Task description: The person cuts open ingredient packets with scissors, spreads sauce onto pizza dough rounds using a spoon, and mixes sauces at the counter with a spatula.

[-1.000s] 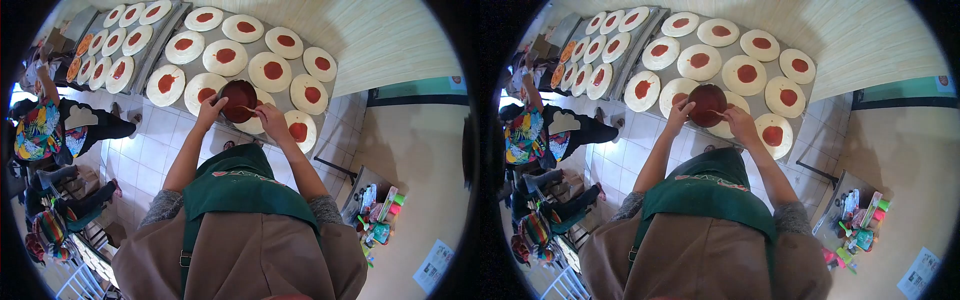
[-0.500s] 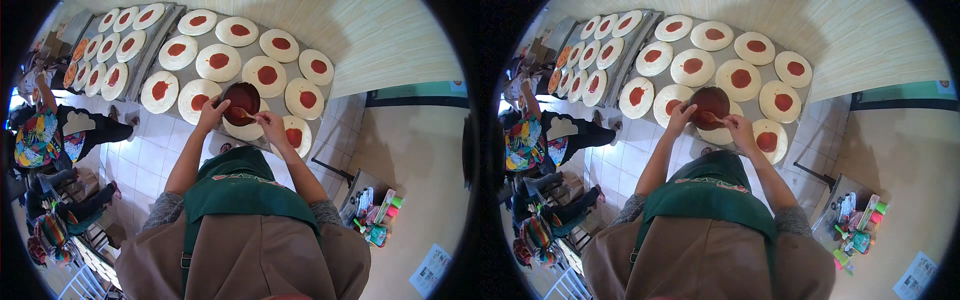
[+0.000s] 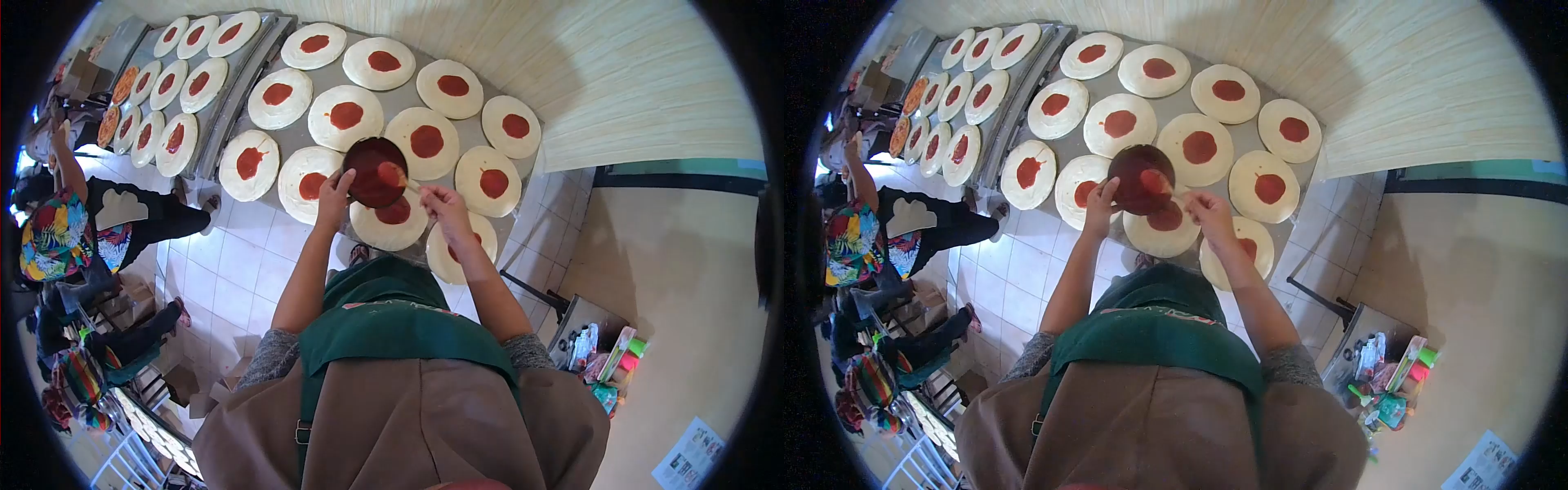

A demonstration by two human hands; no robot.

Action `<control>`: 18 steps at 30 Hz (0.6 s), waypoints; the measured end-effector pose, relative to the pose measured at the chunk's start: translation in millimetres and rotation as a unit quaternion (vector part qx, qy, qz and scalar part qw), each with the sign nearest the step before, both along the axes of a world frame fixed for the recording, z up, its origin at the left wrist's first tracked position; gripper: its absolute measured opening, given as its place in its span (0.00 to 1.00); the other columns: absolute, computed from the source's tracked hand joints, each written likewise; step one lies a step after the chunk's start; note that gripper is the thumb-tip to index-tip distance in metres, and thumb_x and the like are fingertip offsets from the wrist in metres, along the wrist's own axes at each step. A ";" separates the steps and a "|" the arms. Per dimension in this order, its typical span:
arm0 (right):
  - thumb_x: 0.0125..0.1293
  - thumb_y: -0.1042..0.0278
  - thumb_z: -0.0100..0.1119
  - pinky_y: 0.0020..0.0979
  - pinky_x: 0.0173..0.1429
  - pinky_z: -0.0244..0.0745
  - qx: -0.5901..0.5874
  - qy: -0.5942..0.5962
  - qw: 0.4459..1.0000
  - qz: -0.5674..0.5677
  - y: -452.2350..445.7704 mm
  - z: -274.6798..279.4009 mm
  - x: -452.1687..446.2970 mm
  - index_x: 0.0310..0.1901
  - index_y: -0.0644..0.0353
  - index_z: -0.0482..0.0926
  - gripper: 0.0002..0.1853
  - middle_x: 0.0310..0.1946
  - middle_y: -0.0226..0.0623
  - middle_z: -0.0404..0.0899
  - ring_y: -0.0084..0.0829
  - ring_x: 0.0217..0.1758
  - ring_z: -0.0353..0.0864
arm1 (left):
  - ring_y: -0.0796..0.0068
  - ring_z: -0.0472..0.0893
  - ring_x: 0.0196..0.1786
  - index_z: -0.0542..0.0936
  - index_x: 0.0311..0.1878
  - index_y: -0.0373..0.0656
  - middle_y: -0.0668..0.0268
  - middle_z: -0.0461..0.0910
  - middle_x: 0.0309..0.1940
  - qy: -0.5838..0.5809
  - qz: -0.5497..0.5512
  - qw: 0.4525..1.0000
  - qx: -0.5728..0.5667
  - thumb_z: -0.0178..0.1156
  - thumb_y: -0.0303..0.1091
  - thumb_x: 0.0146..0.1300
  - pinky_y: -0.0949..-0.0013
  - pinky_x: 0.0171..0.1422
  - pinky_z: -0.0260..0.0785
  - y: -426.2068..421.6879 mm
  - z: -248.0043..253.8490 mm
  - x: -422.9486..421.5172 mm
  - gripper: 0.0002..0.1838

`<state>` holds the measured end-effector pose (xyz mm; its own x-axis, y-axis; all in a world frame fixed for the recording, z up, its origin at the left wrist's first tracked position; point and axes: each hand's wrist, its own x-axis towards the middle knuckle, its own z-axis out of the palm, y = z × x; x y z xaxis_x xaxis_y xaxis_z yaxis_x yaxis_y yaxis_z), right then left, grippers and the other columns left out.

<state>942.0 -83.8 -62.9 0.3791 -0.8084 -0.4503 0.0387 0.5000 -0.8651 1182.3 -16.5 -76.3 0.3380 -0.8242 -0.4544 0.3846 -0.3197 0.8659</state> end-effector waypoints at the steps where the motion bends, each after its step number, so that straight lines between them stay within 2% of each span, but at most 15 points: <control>1: 0.66 0.68 0.60 0.17 0.29 0.61 -0.036 0.035 0.999 -0.009 -13.0 0.3 -3.5 0.42 0.63 0.82 0.08 0.26 0.24 0.77 0.13 0.24 0.68 | 0.75 0.81 0.46 0.75 0.56 0.40 0.65 0.80 0.46 -0.008 0.008 1.000 0.012 0.56 0.50 0.67 0.67 0.48 0.77 0.1 -3.4 2.6 0.24; 2: 0.66 0.68 0.59 0.22 0.29 0.66 -0.094 0.094 0.991 -0.024 -27.6 -3.7 -5.6 0.41 0.63 0.81 0.08 0.28 0.29 0.79 0.18 0.25 0.71 | 0.75 0.81 0.47 0.75 0.56 0.40 0.65 0.80 0.46 -0.017 0.016 0.999 0.025 0.56 0.50 0.67 0.66 0.49 0.77 0.3 -6.9 5.8 0.24; 4: 0.67 0.67 0.58 0.26 0.32 0.69 -0.286 0.183 0.938 -0.067 -57.9 -25.1 -3.3 0.42 0.64 0.80 0.09 0.28 0.31 0.79 0.20 0.26 0.73 | 0.74 0.80 0.47 0.75 0.55 0.40 0.64 0.80 0.45 -0.024 0.035 0.998 0.045 0.56 0.50 0.67 0.64 0.51 0.77 1.3 -9.9 9.7 0.24; 5: 0.68 0.66 0.57 0.27 0.34 0.70 -0.377 0.223 0.895 -0.088 -71.1 -37.1 -1.9 0.43 0.65 0.79 0.10 0.28 0.32 0.79 0.21 0.26 0.74 | 0.73 0.80 0.47 0.75 0.55 0.40 0.64 0.80 0.45 -0.023 0.037 0.998 0.048 0.57 0.50 0.67 0.64 0.50 0.77 0.0 -11.2 11.2 0.24; 6: 0.68 0.67 0.57 0.28 0.35 0.72 -0.447 0.291 0.844 -0.061 -83.1 -48.2 -2.4 0.43 0.65 0.79 0.10 0.29 0.34 0.80 0.23 0.28 0.76 | 0.73 0.80 0.47 0.75 0.55 0.40 0.64 0.80 0.45 -0.021 0.039 0.998 0.052 0.57 0.50 0.66 0.64 0.50 0.77 0.1 -13.6 12.4 0.24; 8: 0.68 0.67 0.56 0.30 0.39 0.75 -0.571 0.412 0.710 -0.004 -98.5 -63.4 -3.9 0.42 0.66 0.79 0.10 0.32 0.37 0.81 0.26 0.31 0.80 | 0.73 0.80 0.47 0.76 0.55 0.40 0.65 0.80 0.45 -0.019 0.041 0.998 0.051 0.57 0.50 0.66 0.64 0.50 0.77 0.2 -14.5 11.3 0.24; 11: 0.65 0.71 0.58 0.33 0.39 0.77 -0.545 0.397 0.738 -0.033 -91.4 -31.1 3.8 0.39 0.64 0.79 0.06 0.35 0.42 0.79 0.39 0.34 0.82 | 0.74 0.80 0.47 0.76 0.54 0.40 0.65 0.80 0.45 -0.022 0.034 0.998 0.041 0.57 0.50 0.66 0.65 0.50 0.77 -6.1 -6.9 9.4 0.24; 13: 0.64 0.72 0.59 0.33 0.40 0.77 -0.445 0.305 0.840 -0.053 -78.6 -8.0 5.7 0.38 0.65 0.79 0.06 0.34 0.43 0.79 0.41 0.35 0.82 | 0.75 0.80 0.47 0.76 0.55 0.41 0.66 0.80 0.46 -0.028 0.020 0.998 0.046 0.57 0.50 0.66 0.66 0.49 0.77 -11.5 -2.7 9.6 0.24; 14: 0.63 0.72 0.60 0.34 0.41 0.77 -0.392 0.255 0.882 -0.062 -73.2 3.1 7.5 0.38 0.65 0.78 0.06 0.34 0.43 0.79 0.42 0.36 0.82 | 0.85 0.78 0.36 0.79 0.50 0.40 0.70 0.82 0.38 -0.013 0.048 0.999 0.018 0.61 0.48 0.64 0.79 0.36 0.71 -16.1 -0.6 6.2 0.21; 17: 0.62 0.72 0.60 0.34 0.41 0.77 -0.406 0.204 0.888 0.068 -55.8 31.3 15.6 0.38 0.63 0.79 0.05 0.34 0.42 0.79 0.43 0.36 0.81 | 0.86 0.77 0.34 0.80 0.48 0.39 0.70 0.82 0.35 -0.056 -0.017 0.998 -0.004 0.61 0.47 0.64 0.80 0.34 0.68 -24.9 4.8 10.6 0.20; 18: 0.62 0.72 0.60 0.34 0.41 0.77 -0.447 0.244 0.849 0.141 -53.4 44.0 17.3 0.38 0.62 0.79 0.05 0.34 0.42 0.79 0.42 0.36 0.81 | 0.86 0.75 0.34 0.81 0.49 0.38 0.71 0.81 0.35 -0.061 -0.029 0.998 -0.020 0.62 0.45 0.64 0.80 0.34 0.67 -28.7 7.3 11.6 0.20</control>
